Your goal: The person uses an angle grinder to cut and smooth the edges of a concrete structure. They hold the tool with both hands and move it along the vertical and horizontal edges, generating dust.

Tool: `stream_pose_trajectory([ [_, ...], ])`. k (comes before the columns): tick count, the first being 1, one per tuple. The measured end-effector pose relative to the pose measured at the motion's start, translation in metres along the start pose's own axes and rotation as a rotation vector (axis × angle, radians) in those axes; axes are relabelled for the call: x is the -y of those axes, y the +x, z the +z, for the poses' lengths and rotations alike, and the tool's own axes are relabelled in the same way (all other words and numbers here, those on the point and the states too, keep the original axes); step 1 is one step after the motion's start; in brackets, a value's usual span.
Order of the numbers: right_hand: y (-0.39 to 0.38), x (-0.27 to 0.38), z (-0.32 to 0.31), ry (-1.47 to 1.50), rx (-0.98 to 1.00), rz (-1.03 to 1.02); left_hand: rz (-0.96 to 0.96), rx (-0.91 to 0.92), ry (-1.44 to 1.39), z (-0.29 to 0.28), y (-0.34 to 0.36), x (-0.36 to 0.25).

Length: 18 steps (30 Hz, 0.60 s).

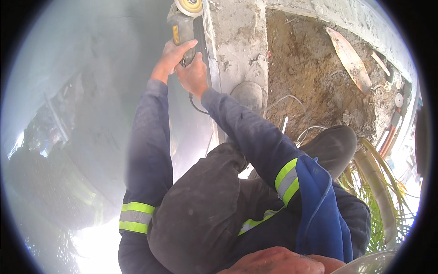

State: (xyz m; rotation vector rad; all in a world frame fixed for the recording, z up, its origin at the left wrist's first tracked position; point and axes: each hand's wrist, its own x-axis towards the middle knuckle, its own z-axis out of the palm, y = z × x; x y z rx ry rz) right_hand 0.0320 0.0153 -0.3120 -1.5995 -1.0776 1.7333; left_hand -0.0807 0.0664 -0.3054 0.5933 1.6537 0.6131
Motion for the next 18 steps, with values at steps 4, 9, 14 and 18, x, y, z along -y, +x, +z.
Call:
stream_pose_trajectory([
  [4,0.006,0.011,-0.002,0.002,0.010,0.016,-0.008,-0.001,-0.018,-0.001,0.010,-0.004],
  [9,0.011,0.016,-0.003,-0.004,-0.011,0.043,0.000,0.009,0.008,0.001,0.012,-0.013],
  [14,0.000,0.014,-0.002,0.015,0.014,0.057,-0.039,0.015,0.066,-0.002,0.003,-0.009],
  [18,-0.016,0.001,0.004,0.027,0.013,0.042,-0.033,-0.010,0.032,-0.004,-0.012,0.007],
])
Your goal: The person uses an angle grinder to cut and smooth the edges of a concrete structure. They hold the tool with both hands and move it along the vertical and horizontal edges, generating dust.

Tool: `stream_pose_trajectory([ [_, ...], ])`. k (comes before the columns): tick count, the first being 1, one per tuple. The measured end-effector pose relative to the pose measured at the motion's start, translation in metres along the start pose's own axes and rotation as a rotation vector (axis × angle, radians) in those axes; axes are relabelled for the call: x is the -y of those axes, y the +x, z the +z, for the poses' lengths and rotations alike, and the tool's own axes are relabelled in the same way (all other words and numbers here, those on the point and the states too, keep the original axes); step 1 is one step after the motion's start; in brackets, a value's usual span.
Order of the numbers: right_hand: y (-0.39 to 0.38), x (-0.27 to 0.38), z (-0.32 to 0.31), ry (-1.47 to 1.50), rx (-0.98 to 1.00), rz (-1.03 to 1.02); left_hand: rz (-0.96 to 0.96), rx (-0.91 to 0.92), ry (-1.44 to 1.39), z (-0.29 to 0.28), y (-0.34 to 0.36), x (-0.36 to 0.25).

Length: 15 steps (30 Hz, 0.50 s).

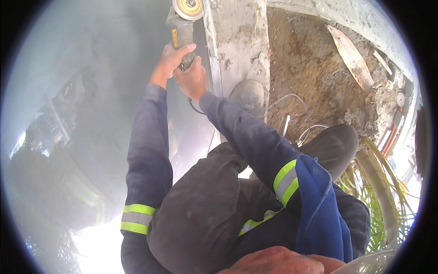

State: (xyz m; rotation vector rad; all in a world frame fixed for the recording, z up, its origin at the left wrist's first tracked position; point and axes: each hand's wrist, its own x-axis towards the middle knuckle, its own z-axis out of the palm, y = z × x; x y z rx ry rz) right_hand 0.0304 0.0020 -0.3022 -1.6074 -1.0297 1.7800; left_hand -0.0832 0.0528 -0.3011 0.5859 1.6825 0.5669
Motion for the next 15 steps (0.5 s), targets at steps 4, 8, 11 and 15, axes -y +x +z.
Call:
stream_pose_trajectory([
  [4,-0.014,-0.004,0.002,0.010,0.008,0.003,0.015,-0.023,-0.029,-0.001,-0.011,0.013],
  [8,-0.017,-0.004,0.000,0.026,0.026,0.013,0.012,0.002,-0.041,-0.003,-0.012,0.012],
  [11,-0.017,-0.008,0.000,0.003,0.031,0.022,0.026,0.024,-0.049,-0.002,-0.015,0.013],
  [15,-0.017,-0.011,-0.001,0.020,-0.008,-0.011,0.006,-0.013,-0.072,0.004,-0.018,0.011],
])
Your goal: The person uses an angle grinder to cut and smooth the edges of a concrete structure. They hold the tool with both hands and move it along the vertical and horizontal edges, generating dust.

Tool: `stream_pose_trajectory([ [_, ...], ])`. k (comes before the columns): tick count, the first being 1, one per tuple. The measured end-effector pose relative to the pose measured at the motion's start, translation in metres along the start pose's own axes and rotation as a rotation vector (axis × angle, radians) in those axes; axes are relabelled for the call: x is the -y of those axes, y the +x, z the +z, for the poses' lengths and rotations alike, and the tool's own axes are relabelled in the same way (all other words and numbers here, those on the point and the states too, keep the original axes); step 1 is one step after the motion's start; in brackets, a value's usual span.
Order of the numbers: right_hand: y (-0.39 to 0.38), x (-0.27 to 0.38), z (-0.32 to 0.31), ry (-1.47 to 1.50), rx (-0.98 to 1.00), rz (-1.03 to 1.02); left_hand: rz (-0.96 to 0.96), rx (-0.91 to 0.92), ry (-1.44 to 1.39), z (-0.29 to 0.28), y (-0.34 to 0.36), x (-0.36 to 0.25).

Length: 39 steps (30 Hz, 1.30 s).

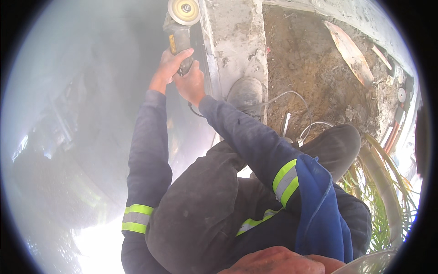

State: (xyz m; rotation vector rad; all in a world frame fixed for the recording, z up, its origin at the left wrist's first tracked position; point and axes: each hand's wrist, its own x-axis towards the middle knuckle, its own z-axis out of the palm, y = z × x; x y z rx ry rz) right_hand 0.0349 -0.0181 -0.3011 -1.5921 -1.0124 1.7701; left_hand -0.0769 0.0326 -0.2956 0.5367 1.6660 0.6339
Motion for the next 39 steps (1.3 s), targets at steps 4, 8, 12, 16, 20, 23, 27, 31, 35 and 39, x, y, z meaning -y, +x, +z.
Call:
stream_pose_trajectory([
  [4,0.004,0.006,-0.006,-0.020,0.036,0.026,0.002,0.010,0.002,-0.001,0.006,0.001],
  [8,0.015,0.007,-0.005,-0.055,0.019,0.015,0.032,0.007,0.000,0.001,0.015,-0.004],
  [12,0.026,0.007,-0.002,-0.021,0.008,0.006,0.014,0.024,0.022,0.001,0.024,-0.013],
  [16,0.033,0.016,-0.005,-0.008,0.012,0.013,0.032,0.019,0.038,0.005,0.026,-0.024],
  [20,0.036,0.025,-0.006,0.013,0.006,0.028,0.033,0.027,0.063,0.002,0.037,-0.027],
  [23,0.035,0.032,-0.007,0.000,0.018,0.069,-0.008,0.023,0.064,0.000,0.040,-0.026],
  [27,0.032,0.022,-0.005,-0.048,-0.004,0.026,-0.005,0.034,0.111,0.001,0.032,-0.025],
  [31,0.008,0.020,-0.009,-0.008,0.051,0.073,0.011,0.008,0.059,0.002,0.009,-0.012],
  [35,-0.004,0.015,-0.007,0.001,0.065,0.081,0.025,-0.015,0.032,0.000,0.000,0.001],
  [39,-0.010,0.011,-0.007,-0.017,0.058,0.068,0.025,0.002,0.041,-0.001,-0.004,0.007],
])
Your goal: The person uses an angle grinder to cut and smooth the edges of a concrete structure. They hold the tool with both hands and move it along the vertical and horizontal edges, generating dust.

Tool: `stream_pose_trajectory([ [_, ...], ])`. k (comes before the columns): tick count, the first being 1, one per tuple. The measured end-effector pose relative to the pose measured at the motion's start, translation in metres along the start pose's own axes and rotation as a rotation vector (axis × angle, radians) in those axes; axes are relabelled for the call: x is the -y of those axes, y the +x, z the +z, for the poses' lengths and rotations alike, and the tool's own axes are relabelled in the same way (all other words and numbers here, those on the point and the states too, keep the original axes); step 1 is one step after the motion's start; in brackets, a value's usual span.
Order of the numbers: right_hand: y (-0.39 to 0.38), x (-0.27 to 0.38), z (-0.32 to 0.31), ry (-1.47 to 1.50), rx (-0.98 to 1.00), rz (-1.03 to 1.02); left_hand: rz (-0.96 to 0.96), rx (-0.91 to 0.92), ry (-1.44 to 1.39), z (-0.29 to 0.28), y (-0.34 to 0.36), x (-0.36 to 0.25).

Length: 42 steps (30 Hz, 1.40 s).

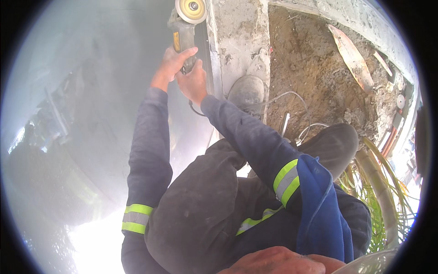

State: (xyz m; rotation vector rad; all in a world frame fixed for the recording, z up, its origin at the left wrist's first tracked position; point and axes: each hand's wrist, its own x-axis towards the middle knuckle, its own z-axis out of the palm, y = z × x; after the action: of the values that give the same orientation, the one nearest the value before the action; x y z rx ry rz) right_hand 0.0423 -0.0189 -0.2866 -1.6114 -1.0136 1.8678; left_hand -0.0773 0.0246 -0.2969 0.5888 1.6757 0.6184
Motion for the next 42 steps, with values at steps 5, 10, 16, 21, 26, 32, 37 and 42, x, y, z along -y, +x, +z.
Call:
stream_pose_trajectory([
  [5,-0.005,-0.006,-0.001,-0.011,-0.005,0.007,-0.004,-0.013,-0.033,0.003,-0.005,0.007],
  [10,0.002,-0.008,-0.003,-0.013,-0.006,-0.030,-0.010,0.011,-0.047,0.004,0.002,0.005],
  [16,0.016,-0.003,-0.005,-0.003,-0.008,-0.031,-0.024,-0.008,-0.031,0.005,0.016,-0.003],
  [21,0.026,0.000,-0.005,-0.041,-0.046,-0.038,-0.014,0.015,0.042,0.006,0.022,-0.015],
  [26,0.030,0.009,-0.007,-0.016,-0.018,0.001,-0.022,0.000,0.001,0.007,0.026,-0.020],
  [32,0.037,0.009,-0.004,-0.032,-0.047,-0.051,-0.019,0.019,0.013,0.006,0.031,-0.027],
  [37,0.037,0.011,-0.002,-0.004,-0.068,-0.049,-0.035,0.027,0.021,0.005,0.032,-0.030],
  [42,0.022,0.009,-0.003,0.000,-0.052,-0.030,-0.005,0.034,0.023,0.006,0.017,-0.022],
])
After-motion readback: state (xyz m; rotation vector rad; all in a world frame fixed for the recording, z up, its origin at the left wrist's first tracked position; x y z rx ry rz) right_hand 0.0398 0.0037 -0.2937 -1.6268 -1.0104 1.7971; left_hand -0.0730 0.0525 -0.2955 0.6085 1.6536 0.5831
